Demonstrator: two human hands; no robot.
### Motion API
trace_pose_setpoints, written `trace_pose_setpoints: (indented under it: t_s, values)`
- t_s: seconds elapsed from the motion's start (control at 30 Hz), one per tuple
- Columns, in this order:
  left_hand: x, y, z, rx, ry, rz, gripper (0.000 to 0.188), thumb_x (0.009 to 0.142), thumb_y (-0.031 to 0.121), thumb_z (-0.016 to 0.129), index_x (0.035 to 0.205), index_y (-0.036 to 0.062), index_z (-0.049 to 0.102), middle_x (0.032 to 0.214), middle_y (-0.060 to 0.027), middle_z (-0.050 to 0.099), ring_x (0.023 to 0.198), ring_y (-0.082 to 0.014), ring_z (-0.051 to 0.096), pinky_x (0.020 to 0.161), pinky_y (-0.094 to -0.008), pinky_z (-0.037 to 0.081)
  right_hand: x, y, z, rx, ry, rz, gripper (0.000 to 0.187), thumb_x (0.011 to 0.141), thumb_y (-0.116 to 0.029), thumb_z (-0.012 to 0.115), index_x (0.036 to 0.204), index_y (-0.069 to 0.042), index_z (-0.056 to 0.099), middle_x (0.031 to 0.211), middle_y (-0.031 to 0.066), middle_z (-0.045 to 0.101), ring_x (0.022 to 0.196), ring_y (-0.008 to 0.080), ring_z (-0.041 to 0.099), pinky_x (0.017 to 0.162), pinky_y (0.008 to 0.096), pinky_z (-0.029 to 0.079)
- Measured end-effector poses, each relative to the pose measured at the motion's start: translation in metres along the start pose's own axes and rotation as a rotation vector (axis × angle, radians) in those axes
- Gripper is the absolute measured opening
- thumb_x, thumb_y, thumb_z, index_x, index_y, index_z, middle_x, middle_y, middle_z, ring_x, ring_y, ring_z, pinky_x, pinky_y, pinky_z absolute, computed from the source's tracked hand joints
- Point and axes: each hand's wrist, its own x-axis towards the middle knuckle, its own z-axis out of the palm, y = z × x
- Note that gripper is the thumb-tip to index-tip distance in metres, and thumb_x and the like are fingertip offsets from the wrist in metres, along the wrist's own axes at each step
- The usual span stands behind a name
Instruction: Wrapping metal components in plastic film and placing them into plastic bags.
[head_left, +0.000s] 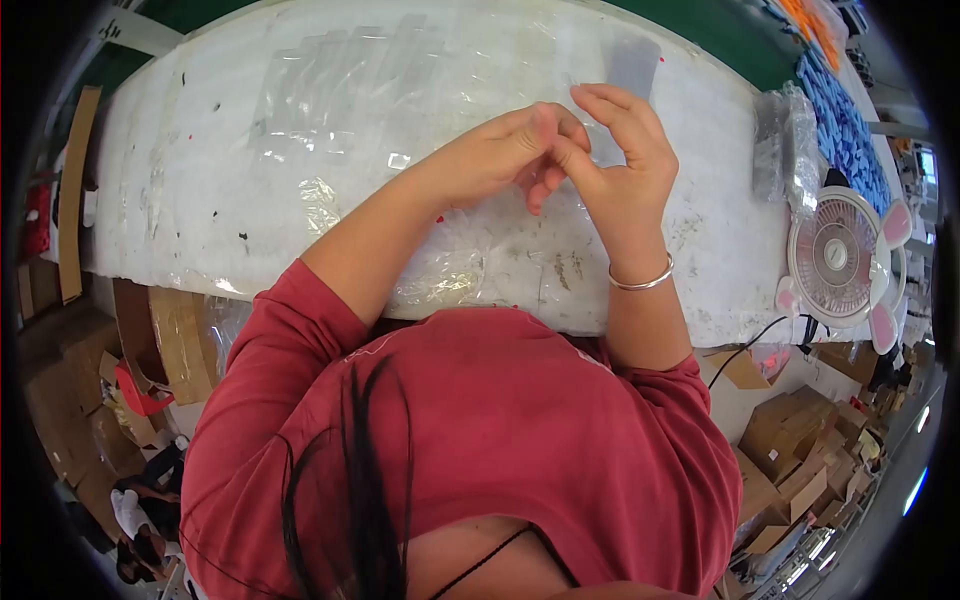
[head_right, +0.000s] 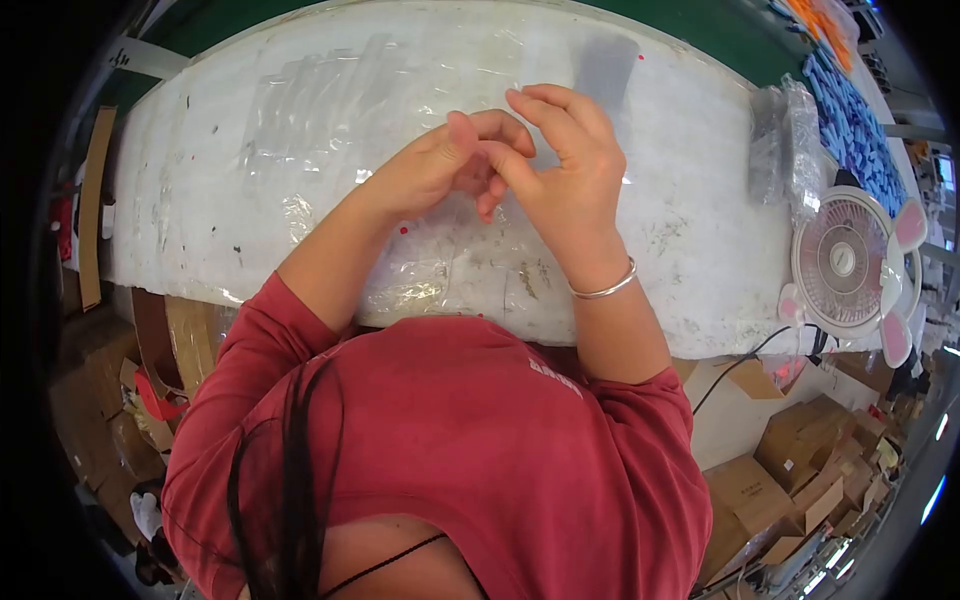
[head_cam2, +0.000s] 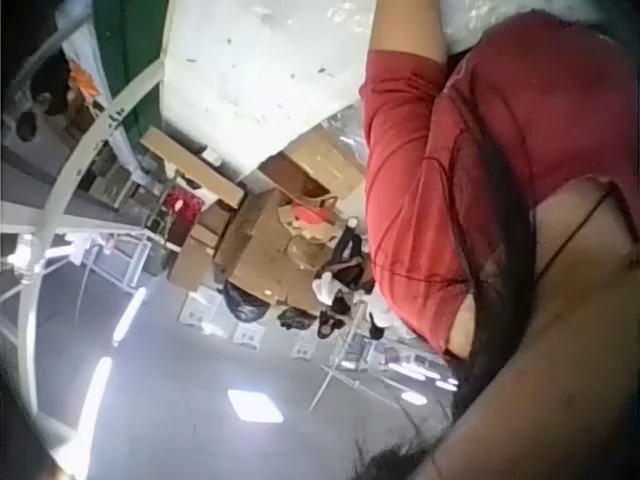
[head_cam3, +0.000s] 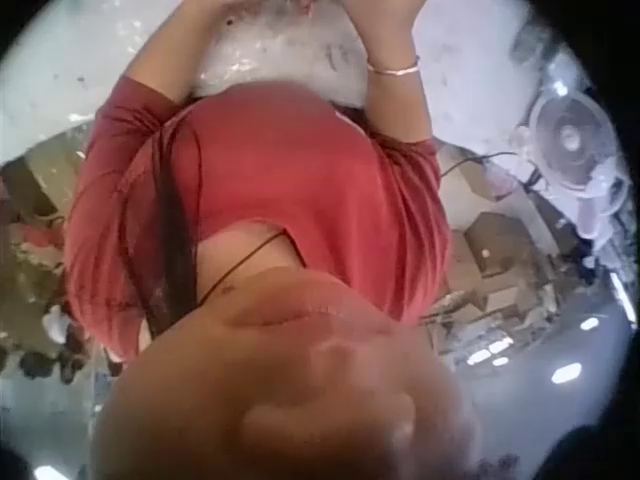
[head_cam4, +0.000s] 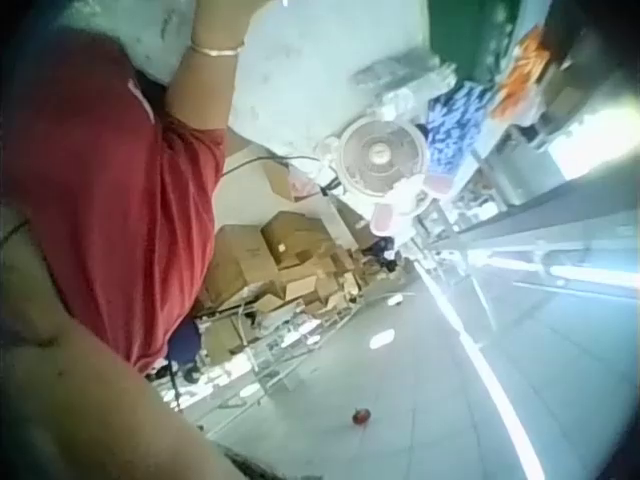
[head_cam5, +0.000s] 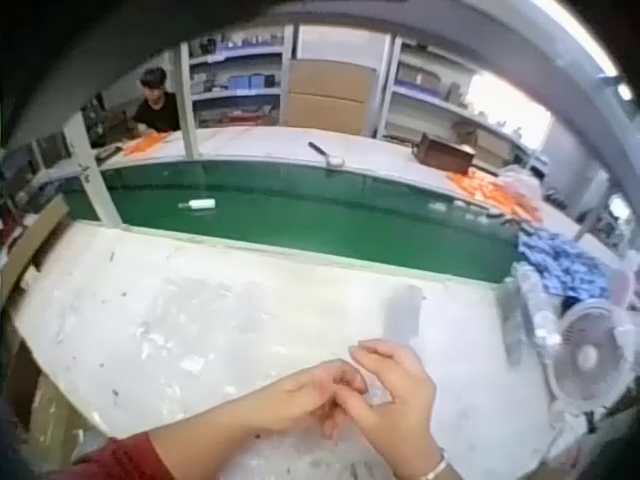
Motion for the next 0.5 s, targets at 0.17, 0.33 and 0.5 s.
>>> trace_pose_setpoints:
  t_s: [0.17, 0.33, 0.5]
  values:
    - [0.001, -0.001, 0.0, 0.079, -0.009, 0.005, 0.086, 0.085, 0.081, 0.028, 0.107, 0.0023, 0.056, 0.074, -0.0051, 0.053, 0.062, -0.0128, 0.05, 0.057, -0.0246, 0.044, -0.002, 0.005, -0.004, 0.077, -0.049, 0.045, 0.032, 0.063, -0.002, 0.08, 0.093, -0.007, 0.072, 0.115, 0.0085, 0.066, 0.102, 0.0195, 0.061, 0.087, 0.0272, 0.048]
    - [-0.003, -0.004, -0.009, 0.121, -0.011, 0.122, 0.077, 0.091, 0.074, 0.033, 0.109, 0.0022, 0.053, 0.076, -0.0032, 0.052, 0.062, -0.0103, 0.047, 0.056, -0.0215, 0.04, 0.0, 0.0, -0.002, 0.147, -0.066, 0.028, 0.03, 0.06, -0.002, 0.081, 0.089, -0.007, 0.072, 0.121, 0.0105, 0.064, 0.11, 0.0226, 0.059, 0.096, 0.0304, 0.045]
    - [-0.015, -0.004, -0.008, 0.249, -0.188, 0.103, 0.064, 0.096, 0.065, 0.039, 0.107, 0.003, 0.052, 0.08, -0.0013, 0.052, 0.064, -0.0088, 0.046, 0.057, -0.0196, 0.039, 0.005, 0.008, -0.017, 0.392, -0.534, 0.261, 0.027, 0.059, -0.002, 0.082, 0.084, -0.007, 0.072, 0.127, 0.011, 0.061, 0.115, 0.0254, 0.056, 0.102, 0.0351, 0.041]
